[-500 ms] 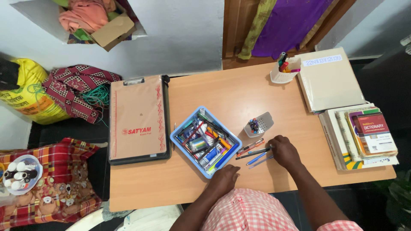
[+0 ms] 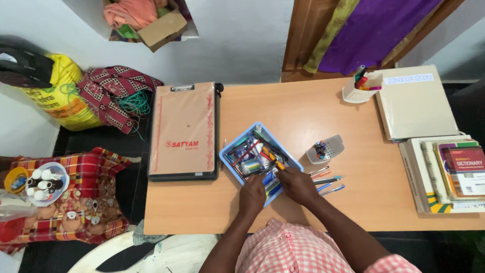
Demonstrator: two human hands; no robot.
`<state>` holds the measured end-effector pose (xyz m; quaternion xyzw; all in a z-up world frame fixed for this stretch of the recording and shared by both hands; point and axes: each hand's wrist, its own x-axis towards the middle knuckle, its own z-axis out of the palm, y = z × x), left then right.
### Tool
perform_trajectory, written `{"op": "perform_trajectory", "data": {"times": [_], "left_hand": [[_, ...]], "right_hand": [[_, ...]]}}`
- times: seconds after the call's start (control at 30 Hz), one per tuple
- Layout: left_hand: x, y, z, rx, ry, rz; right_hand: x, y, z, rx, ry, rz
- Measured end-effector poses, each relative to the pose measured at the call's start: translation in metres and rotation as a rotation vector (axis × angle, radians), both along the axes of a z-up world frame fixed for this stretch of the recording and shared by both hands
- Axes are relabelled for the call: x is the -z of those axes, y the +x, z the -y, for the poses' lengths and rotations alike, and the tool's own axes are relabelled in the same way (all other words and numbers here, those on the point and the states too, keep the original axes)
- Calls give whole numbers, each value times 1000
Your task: The person places several folders and a clipboard onto a wooden table. They then sort a variety of pens and markers from a blue plastic tray into two white pen holders, arranging them by type and color.
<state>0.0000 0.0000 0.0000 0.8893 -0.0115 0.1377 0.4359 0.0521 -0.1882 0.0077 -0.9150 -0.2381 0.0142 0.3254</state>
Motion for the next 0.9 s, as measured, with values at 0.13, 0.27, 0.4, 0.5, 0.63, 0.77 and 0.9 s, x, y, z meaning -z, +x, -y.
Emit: {"op": "perform_trajectory", "data": {"times": [0.13,0.27,0.4,0.5,0.63,0.77,0.9], "left_hand": [[1,0,-15,-73,-112,-122],[26,-5,-25,-67,-182,-73],[68,-3,-32,-77,-288,-109],[92,9,-33,-94,-817,-524],[106,30,-36,-68,-1035,-635],[111,43,-40,-33,-1069,-719],[104,54,-37,-41,-1231,-715]], "right_hand": [[-2,14,-48,54,67,-21],[13,23,-72,220,119,-189],[35,27,-77,463,311,-400],[47,21,-70,601,544,-623],[60,-2,-57,669,861,-873],[67,-20,-48,663,1040,-1038],[69,-32,-49,705,1036,-1104]]}}
